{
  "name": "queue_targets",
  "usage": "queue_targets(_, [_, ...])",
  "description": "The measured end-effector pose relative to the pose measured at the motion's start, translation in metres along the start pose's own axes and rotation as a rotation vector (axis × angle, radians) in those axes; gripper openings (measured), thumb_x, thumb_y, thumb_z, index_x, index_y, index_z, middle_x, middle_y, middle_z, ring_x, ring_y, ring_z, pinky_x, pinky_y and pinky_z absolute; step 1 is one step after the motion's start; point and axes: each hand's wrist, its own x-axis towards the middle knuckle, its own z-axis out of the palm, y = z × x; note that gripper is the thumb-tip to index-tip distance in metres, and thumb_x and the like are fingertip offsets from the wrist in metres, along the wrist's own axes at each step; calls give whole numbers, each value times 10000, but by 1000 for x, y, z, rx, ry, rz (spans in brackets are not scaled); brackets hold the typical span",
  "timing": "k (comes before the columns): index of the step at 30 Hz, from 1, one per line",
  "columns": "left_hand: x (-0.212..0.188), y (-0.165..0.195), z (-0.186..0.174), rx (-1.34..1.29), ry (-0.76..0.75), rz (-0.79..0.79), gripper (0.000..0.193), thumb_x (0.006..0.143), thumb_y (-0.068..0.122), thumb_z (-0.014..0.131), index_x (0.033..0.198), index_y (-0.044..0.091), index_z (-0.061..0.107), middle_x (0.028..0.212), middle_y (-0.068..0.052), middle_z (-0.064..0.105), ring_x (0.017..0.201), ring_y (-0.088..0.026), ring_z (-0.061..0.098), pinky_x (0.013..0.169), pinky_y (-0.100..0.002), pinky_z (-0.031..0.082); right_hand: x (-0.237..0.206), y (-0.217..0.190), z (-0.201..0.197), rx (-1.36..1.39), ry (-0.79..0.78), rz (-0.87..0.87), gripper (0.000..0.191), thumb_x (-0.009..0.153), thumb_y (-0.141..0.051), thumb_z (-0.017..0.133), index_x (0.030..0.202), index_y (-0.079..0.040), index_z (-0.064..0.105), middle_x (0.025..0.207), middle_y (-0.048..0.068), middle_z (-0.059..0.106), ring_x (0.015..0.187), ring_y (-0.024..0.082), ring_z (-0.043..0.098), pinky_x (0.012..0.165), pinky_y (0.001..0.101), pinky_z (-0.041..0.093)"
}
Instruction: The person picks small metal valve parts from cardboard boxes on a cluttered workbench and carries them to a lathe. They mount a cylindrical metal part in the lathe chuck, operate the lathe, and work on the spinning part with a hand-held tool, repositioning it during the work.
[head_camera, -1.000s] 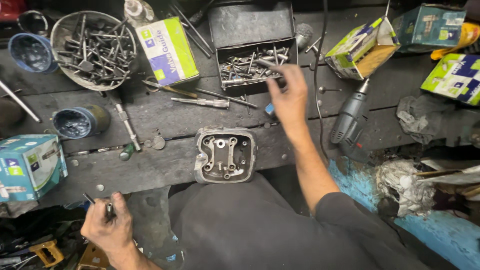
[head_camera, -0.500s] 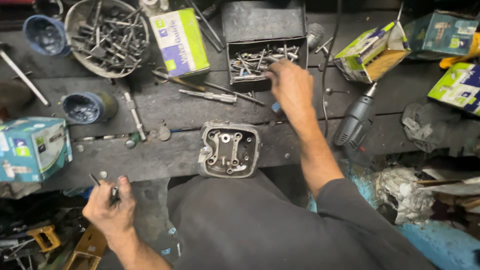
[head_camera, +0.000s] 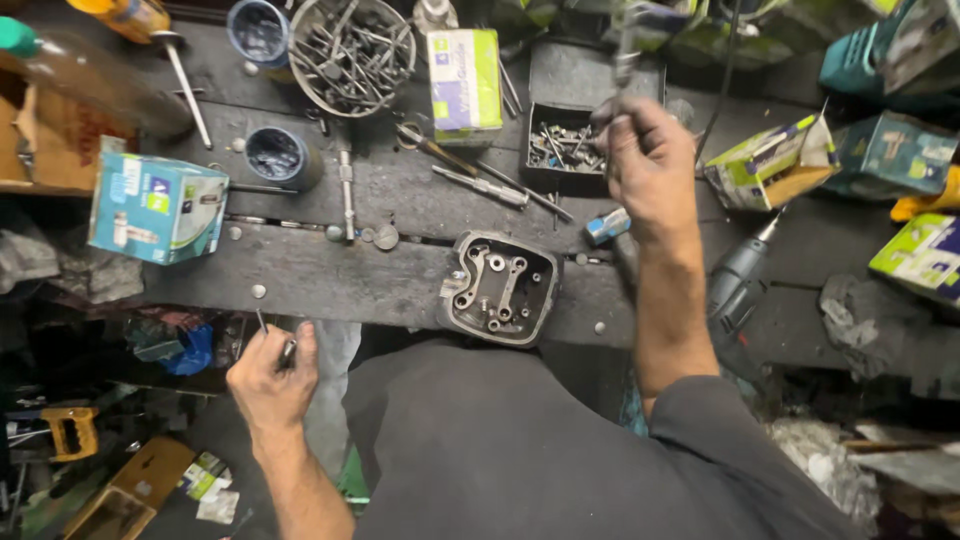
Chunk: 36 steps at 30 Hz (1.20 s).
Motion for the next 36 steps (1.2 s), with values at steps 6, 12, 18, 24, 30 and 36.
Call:
queue_targets(6, [-22, 0, -26, 30, 22, -38, 299, 933, 178, 776, 783, 32, 562, 749, -129, 573, 670, -361, 597, 600, -427, 466, -35, -11, 34, 397, -229, -396, 267, 1091, -249, 627, 1300, -101, 550, 785, 6, 531, 548, 95, 463, 491, 260, 431])
queue_targets(12, [-57, -20, -62, 11, 137, -134, 250, 911, 186, 778, 794, 47, 606, 769, -134, 613, 679, -362, 621, 610, -422, 491, -124, -1, 100, 442, -332, 35, 258, 1053, -289, 692, 1060, -146, 477, 731, -11, 450, 506, 56, 354, 432, 231, 345])
queue_targets(18, [-103, -78, -110, 5, 140, -417, 243, 933, 276, 655, 874, 41, 633, 798, -189, 654, 776, -417, 654, 666, -491, 508, -157, 51, 259, 243, -639, 729, 357, 1015, -382, 556, 1247, -113, 527, 902, 30, 557, 578, 77, 418, 443, 209, 319])
queue_targets(24, [-201, -190, -192, -125, 408, -652, 226, 1021, 256, 561, 996, 48, 647, 917, -224, 705, 899, -450, 662, 735, -516, 504, -251, 79, 424, 206, -1020, 1024, 713, 840, -474, 593, 1448, -134, 437, 1174, 127, 606, 773, 195, 580, 513, 293, 391])
queue_targets(30, [-347, -294, -307, -145, 714, -722, 188, 1004, 207, 616, 1070, 40, 669, 955, -231, 713, 911, -444, 669, 748, -470, 536, -384, 96, 611, 28, -1483, 1030, 1003, 693, -424, 716, 1573, -153, 316, 1384, 127, 567, 809, 176, 575, 551, 285, 405])
queue_targets(36, [-482, -327, -397, -355, 925, -1001, 318, 935, 122, 678, 1249, 97, 719, 871, -145, 743, 729, -221, 655, 707, -328, 543, -522, 103, 761, -46, -1910, 1076, 1122, 639, -310, 820, 1602, -138, 272, 1368, 56, 455, 804, 167, 529, 536, 283, 382])
